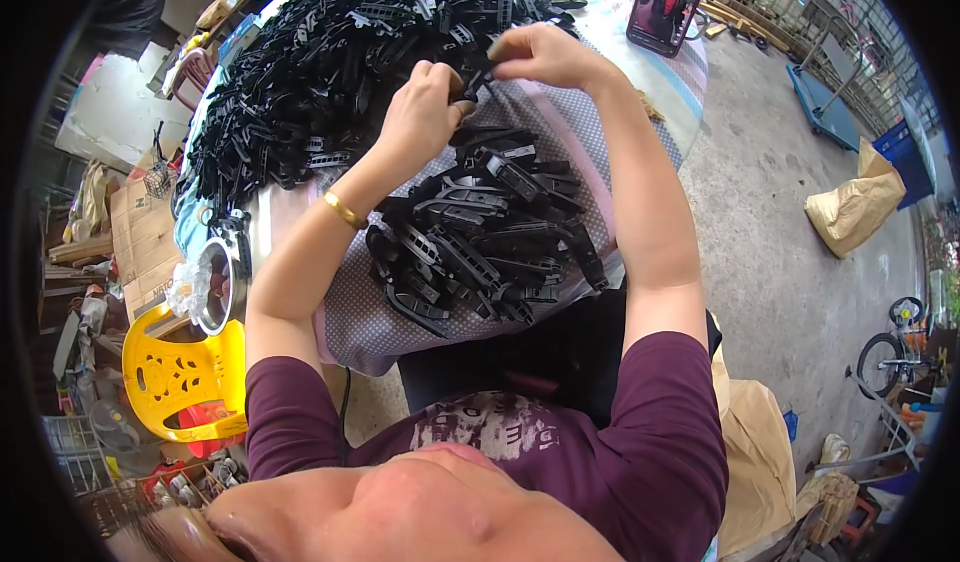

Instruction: Assembling or inspecting black plastic hardware components at a workspace table.

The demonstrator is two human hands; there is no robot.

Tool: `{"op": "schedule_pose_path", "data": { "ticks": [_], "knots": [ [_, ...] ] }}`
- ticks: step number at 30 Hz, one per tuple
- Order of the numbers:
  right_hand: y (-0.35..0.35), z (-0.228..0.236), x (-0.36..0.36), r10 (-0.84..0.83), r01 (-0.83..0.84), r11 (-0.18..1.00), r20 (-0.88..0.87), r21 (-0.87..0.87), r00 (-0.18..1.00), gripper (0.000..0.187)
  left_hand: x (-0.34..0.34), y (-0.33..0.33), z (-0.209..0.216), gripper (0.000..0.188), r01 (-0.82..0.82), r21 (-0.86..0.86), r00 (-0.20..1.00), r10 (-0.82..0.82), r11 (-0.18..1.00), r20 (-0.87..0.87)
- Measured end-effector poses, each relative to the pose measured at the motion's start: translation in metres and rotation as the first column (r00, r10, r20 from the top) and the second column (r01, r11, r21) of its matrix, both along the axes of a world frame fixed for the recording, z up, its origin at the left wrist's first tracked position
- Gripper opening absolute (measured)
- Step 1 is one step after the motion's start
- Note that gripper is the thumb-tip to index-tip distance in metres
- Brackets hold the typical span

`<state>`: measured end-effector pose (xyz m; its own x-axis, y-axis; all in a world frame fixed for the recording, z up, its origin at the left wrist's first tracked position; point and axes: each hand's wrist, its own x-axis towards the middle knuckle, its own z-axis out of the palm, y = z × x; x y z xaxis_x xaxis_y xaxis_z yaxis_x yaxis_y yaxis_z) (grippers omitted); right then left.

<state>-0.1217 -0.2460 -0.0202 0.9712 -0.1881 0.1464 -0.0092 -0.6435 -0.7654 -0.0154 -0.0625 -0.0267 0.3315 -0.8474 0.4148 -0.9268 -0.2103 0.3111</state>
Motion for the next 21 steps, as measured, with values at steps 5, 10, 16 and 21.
{"op": "schedule_pose_path", "data": {
  "ticks": [5,10,16,21],
  "knots": [
    [0.02,0.0,0.012,-0.092,0.044,0.965,0.177,0.259,0.98,0.03,0.014,0.007,-0.01,0.015,0.232,-0.015,0.973,-0.233,0.972,-0.006],
    [0.02,-0.002,0.015,-0.238,0.171,0.96,0.321,0.221,0.917,0.03,0.006,0.003,0.0,0.019,0.108,0.066,0.975,-0.093,0.992,-0.201],
    [0.026,0.002,0.016,-0.277,0.165,0.939,0.38,0.302,0.882,0.025,0.008,-0.007,-0.009,0.022,0.065,0.039,0.996,-0.062,0.997,-0.068],
    [0.038,0.012,0.013,-0.16,-0.044,0.915,0.46,0.401,0.873,0.024,0.023,-0.003,0.01,0.027,-0.109,-0.246,0.882,-0.021,0.963,-0.472]
  ]
}}
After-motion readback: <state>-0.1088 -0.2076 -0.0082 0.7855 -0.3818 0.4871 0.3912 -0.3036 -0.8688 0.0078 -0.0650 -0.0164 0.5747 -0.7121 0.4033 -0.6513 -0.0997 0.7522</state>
